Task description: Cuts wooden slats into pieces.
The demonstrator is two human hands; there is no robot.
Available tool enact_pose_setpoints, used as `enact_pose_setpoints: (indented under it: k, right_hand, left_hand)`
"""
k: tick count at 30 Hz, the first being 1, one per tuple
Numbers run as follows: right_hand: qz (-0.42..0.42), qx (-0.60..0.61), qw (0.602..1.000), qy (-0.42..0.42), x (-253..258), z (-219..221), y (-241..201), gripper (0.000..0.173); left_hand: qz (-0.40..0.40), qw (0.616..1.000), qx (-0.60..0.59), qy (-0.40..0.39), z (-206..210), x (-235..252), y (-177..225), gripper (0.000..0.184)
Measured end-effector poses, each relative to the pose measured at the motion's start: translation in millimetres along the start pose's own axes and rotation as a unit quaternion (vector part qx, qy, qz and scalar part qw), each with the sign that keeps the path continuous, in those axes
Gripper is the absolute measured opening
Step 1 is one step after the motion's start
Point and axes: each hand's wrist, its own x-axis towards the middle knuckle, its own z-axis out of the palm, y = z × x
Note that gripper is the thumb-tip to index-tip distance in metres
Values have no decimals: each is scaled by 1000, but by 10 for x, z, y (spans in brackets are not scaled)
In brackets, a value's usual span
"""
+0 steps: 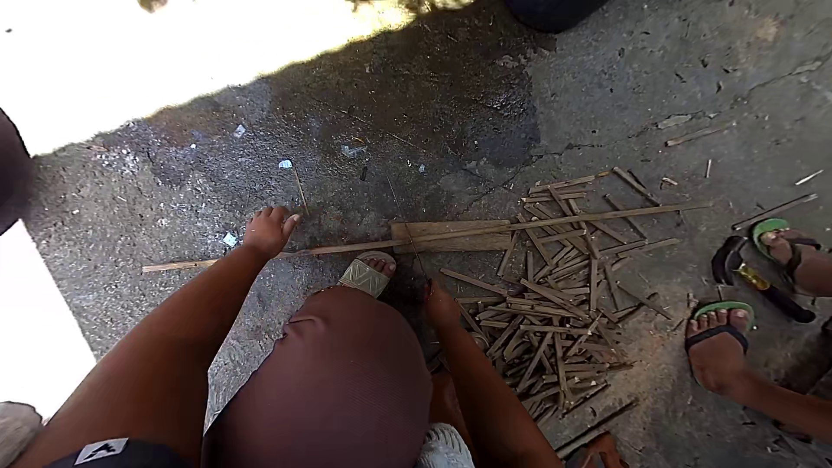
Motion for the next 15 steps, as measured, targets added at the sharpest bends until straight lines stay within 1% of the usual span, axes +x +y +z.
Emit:
enact_pose_setpoints:
  k: [1, 3, 4, 6, 8, 10, 13, 15]
  right_hand:
    - [-2, -1, 1000, 1, 7, -5, -2, 48]
    - [0, -9, 1000, -4, 5, -44, -38, 49]
    - [3, -14, 1000, -8, -5, -67, -51, 50]
    - [11, -22, 1000, -10, -20, -94, -68, 50]
    - [16, -26, 1000, -7, -34, -82, -62, 51]
    - [11, -27, 1000, 0, -33, -72, -59, 50]
    - [13, -23, 1000, 5, -41, -45, -66, 50]
    - [20, -19, 1000, 6, -60, -65, -60, 51]
  left_hand:
    - [-31, 999, 15, 17, -59, -119, -322, 57]
    - [-69, 995, 66, 6, -134, -424, -874, 58]
    - [-75, 993, 87, -5, -138, -573, -1081, 59]
    - [-92, 990, 103, -18, -92, -793, -1312, 64]
    - [-102, 990, 93, -22, 41, -867, -1364, 70]
    - [-87, 991, 82, -53, 163, -804, -1260, 71]
    - [-40, 990, 76, -112, 286, -610, -1046, 62]
    - [-50, 987, 43, -144, 305, -469, -990, 58]
